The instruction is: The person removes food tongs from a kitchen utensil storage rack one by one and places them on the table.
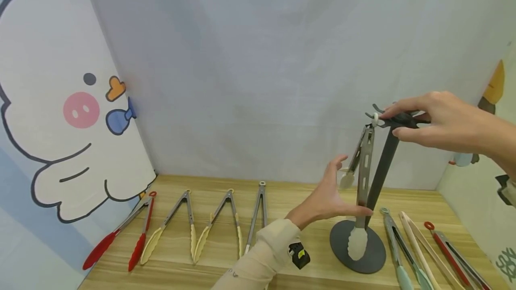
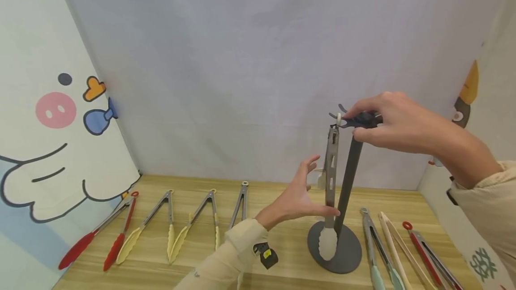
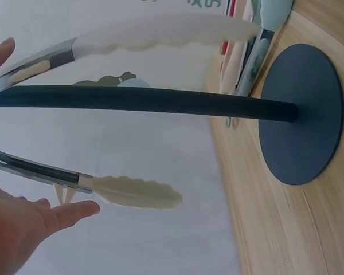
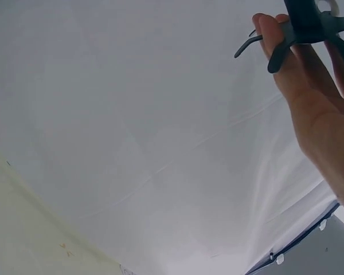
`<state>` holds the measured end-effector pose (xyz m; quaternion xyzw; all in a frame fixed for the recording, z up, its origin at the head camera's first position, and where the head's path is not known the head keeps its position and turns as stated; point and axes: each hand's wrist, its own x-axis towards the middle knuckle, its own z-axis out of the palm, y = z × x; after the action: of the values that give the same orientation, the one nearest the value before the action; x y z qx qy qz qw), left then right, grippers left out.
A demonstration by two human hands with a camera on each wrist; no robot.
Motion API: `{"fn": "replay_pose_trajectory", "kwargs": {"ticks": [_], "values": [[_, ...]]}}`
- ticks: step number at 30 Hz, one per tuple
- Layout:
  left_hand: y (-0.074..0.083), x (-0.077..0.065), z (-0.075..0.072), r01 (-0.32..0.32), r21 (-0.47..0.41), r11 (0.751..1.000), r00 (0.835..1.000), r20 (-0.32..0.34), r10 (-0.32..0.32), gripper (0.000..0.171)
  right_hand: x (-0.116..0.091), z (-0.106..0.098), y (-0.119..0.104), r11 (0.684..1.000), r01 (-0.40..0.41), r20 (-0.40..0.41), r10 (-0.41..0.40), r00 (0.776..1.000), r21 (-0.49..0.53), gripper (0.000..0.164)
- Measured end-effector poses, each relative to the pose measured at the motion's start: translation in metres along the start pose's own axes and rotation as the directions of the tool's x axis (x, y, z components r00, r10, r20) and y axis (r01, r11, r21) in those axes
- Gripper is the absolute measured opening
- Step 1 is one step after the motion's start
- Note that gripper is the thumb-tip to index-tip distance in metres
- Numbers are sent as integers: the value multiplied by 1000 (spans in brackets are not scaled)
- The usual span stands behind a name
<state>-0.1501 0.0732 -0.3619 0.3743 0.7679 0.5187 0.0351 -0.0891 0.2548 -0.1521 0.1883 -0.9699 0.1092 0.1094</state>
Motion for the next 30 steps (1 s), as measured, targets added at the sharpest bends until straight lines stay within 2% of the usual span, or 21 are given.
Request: {"fn": "replay_pose_trajectory", "kwargs": {"ticks": [4,9,16,22,25,30], "values": [[-3,4,-3,0,-6,1000,999,54,0,118,-1,1,0,1000,5,-4,-5,1000,17,35],[-6,6,-7,-31,28,999,991,132,28,117,-1,0,1,1000,21,-10,-21,1000,20,34],[-4,7,-13,2,-15,1000,968,251,2,105,0,-1,-1,999,27,-21,-27,999,23,33],[-3,7,-16,25,-53,998,962,274,-10,98,-1,-1,-2,999,25,-23,-25,999,21,34],[-3,8,-17,23,-72,997,958,286,-1,97,-1,-1,-1,999,26,-22,-26,999,21,34],[-2,11,-21,14,-152,988,954,298,33,95,0,-1,-1,1000,23,-17,-23,1000,9,35]]}}
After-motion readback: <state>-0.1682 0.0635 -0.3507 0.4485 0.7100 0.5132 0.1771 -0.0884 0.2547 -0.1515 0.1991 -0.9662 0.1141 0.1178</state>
